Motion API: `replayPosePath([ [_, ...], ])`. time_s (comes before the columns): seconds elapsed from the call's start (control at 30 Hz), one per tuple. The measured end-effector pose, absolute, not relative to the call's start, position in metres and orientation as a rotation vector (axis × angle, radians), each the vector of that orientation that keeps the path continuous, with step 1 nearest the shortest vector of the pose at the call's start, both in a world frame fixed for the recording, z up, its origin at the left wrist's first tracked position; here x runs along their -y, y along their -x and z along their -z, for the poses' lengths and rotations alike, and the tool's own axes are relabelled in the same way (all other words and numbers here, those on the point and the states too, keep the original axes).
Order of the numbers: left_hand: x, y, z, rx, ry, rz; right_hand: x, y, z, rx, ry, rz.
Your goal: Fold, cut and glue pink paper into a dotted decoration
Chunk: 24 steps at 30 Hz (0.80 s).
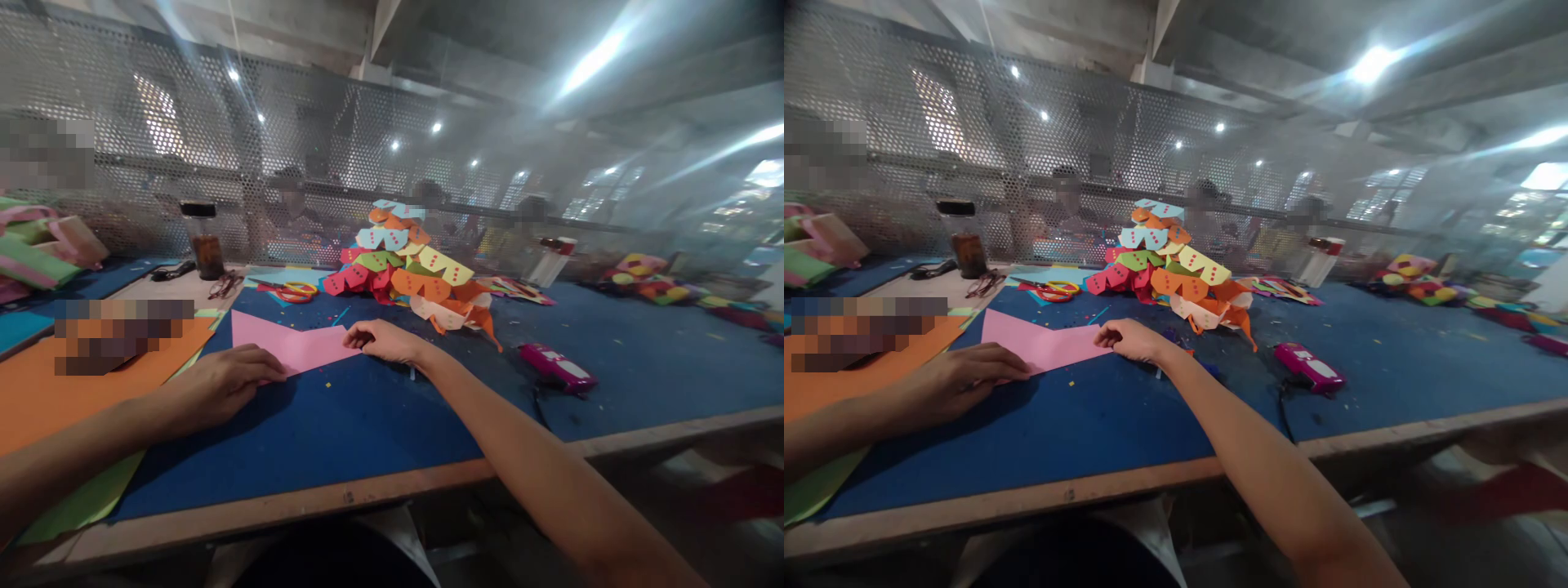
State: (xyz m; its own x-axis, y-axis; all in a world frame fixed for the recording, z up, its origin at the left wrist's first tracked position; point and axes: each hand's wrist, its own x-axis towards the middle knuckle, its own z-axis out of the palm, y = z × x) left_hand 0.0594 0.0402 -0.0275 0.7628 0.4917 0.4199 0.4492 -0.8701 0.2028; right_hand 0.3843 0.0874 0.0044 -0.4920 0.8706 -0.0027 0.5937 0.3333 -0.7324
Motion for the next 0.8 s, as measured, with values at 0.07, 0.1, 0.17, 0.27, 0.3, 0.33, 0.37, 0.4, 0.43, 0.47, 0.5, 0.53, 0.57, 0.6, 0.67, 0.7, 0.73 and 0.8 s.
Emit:
replayPosePath([
  [0.07,-0.041,-0.059,0.028,-0.761,-2.852,-0.723,-0.087,-0.384,-0.004,2.199,1.295,-0.965],
  [0.1,-0.041,-0.059,0.028,-0.759,-2.848,-0.716,-0.087,-0.384,-0.003,2.193,1.296,-0.962],
  [0.17,-0.041,-0.059,0.027,-0.77,-2.838,-0.695,-0.087,-0.384,-0.002,2.184,1.298,-0.954],
  [0.27,-0.04,-0.059,0.026,-0.803,-2.82,-0.677,-0.088,-0.384,-0.002,2.185,1.292,-0.95],
  [0.3,-0.04,-0.059,0.025,-0.809,-2.813,-0.677,-0.089,-0.384,-0.002,2.186,1.288,-0.951],
  [0.33,-0.04,-0.06,0.025,-0.807,-2.807,-0.681,-0.089,-0.384,-0.002,2.188,1.283,-0.953],
  [0.37,-0.04,-0.06,0.025,-0.8,-2.798,-0.685,-0.089,-0.384,-0.002,2.189,1.28,-0.952],
  [0.4,-0.04,-0.06,0.025,-0.799,-2.784,-0.684,-0.09,-0.384,-0.001,2.19,1.277,-0.95],
  [0.43,-0.041,-0.06,0.025,-0.808,-2.768,-0.68,-0.09,-0.385,-0.001,2.19,1.276,-0.942],
  [0.47,-0.042,-0.06,0.024,-0.829,-2.752,-0.675,-0.09,-0.385,-0.001,2.188,1.277,-0.928],
  [0.5,-0.044,-0.06,0.023,-0.86,-2.737,-0.669,-0.09,-0.384,0.0,2.184,1.281,-0.906],
  [0.53,-0.048,-0.061,0.022,-0.897,-2.726,-0.664,-0.09,-0.384,0.0,2.177,1.289,-0.873],
  [0.57,-0.052,-0.061,0.021,-0.934,-2.721,-0.664,-0.09,-0.383,0.001,2.165,1.3,-0.83],
  [0.6,-0.058,-0.061,0.019,-0.966,-2.722,-0.668,-0.09,-0.381,0.002,2.15,1.316,-0.777],
  [0.67,-0.074,-0.062,0.018,-1.032,-2.729,-0.669,-0.09,-0.378,0.005,2.121,1.349,-0.656],
  [0.7,-0.082,-0.063,0.018,-1.069,-2.731,-0.666,-0.09,-0.376,0.006,2.113,1.362,-0.596],
  [0.73,-0.091,-0.064,0.019,-1.097,-2.735,-0.657,-0.089,-0.374,0.007,2.114,1.37,-0.541],
  [0.8,-0.107,-0.065,0.024,-1.115,-2.749,-0.607,-0.087,-0.37,0.009,2.145,1.372,-0.459],
])
